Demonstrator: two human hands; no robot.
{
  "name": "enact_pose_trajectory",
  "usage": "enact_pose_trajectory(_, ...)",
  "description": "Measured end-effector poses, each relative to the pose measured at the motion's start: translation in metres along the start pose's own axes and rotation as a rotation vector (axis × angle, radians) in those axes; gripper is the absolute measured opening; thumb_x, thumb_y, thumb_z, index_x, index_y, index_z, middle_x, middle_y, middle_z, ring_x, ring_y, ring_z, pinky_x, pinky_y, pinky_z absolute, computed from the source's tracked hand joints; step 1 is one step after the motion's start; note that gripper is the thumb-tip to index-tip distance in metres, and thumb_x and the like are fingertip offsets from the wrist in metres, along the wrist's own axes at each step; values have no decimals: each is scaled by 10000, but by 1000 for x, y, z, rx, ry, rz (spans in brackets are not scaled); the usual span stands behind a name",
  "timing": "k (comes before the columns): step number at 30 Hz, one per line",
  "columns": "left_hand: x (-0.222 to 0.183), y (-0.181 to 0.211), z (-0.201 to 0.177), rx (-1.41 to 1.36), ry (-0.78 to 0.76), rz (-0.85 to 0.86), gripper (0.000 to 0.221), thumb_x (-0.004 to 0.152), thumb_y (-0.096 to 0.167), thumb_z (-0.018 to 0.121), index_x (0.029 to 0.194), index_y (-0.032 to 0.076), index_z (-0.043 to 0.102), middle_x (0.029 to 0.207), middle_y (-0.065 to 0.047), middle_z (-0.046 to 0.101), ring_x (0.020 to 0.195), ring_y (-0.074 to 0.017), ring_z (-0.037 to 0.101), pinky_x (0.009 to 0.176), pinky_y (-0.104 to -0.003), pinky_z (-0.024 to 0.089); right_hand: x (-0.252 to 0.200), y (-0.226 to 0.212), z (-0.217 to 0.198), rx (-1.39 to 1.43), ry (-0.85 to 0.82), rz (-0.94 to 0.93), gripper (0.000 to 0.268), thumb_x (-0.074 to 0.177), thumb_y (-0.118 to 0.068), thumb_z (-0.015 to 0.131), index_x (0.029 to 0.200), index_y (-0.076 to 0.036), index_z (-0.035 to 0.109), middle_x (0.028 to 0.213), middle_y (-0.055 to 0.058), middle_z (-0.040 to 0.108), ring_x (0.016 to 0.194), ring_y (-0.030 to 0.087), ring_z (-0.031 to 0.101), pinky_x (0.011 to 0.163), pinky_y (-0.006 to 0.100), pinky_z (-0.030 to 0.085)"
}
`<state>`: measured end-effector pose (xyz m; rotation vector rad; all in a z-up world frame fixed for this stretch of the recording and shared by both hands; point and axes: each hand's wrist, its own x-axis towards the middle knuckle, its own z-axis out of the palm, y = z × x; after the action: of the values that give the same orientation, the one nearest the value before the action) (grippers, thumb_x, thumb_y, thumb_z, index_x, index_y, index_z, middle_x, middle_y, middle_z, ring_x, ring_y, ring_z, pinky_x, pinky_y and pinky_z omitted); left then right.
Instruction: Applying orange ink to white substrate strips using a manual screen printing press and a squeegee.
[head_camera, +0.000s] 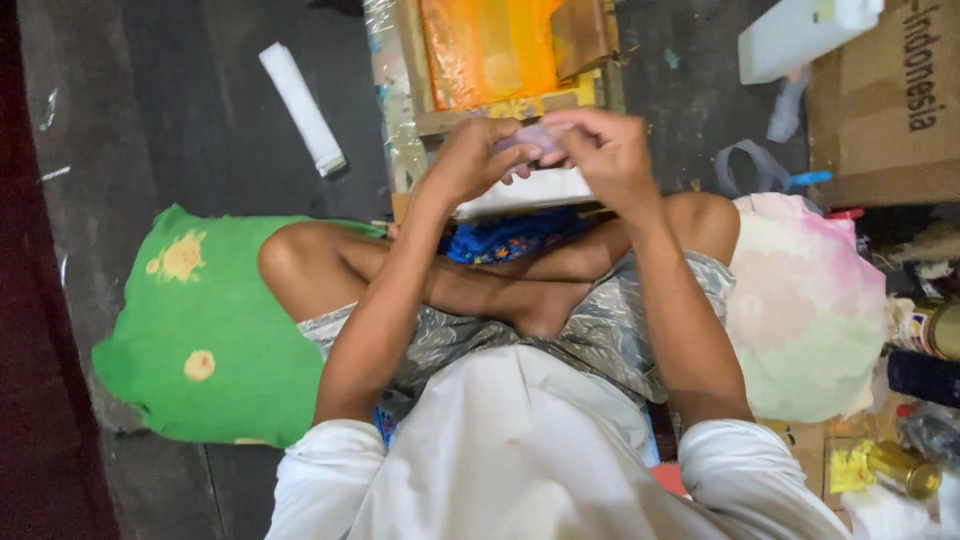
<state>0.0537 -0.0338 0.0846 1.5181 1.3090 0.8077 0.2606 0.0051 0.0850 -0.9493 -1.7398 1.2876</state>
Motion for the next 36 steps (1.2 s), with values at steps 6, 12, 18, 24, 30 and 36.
enact_pose_trajectory(6,-35,-34,-42,-273,90,13,154,1036,171,662,979,46,733,887,-103,762,743,-111,731,569,-191,604,1,26,-51,4,154,-41,195,1124,-154,642,1215,17,660,912,162,717,764,254,776,577,249,542)
enact_pose_trajectory(12,-33,-29,-17,-414,475,1,179,1011,270,664,980,95,674,605,-64,650,412,-80,490,431,-211,406,0,40,-6,555,395,239,463,958,-343,738,1280,-67,553,924,11,659,731,172,769,489,221,547)
enact_pose_trajectory(18,-29,-13,-1,-397,400,106,203,1037,260,631,985,66,658,584,-33,594,434,-85,501,424,-210,439,0,17,57,422,112,268,307,999,-340,643,929,-42,669,728,77,699,554,124,649,508,234,474)
enact_pose_trajectory(24,-58,-23,-35,-342,465,-45,227,1023,316,657,946,103,657,564,-5,594,440,-54,482,483,-207,433,3,22,-11,225,227,212,253,1051,-325,650,982,-82,657,660,13,616,488,55,520,492,189,426)
enact_pose_trajectory(30,-48,-48,-30,-246,460,-19,235,1079,287,533,1103,74,628,704,-42,655,586,-74,594,627,-246,528,-11,21,-34,117,151,245,165,1106,-206,615,1161,-54,652,798,56,685,585,79,621,529,180,531)
enact_pose_trajectory(36,-28,-122,-28,554,654,-245,786,908,337,895,1505,130,429,1328,-143,513,1211,-388,512,918,-538,428,-33,9,-65,-42,171,316,242,1099,-96,562,1321,-29,631,775,64,676,562,84,573,577,213,514)
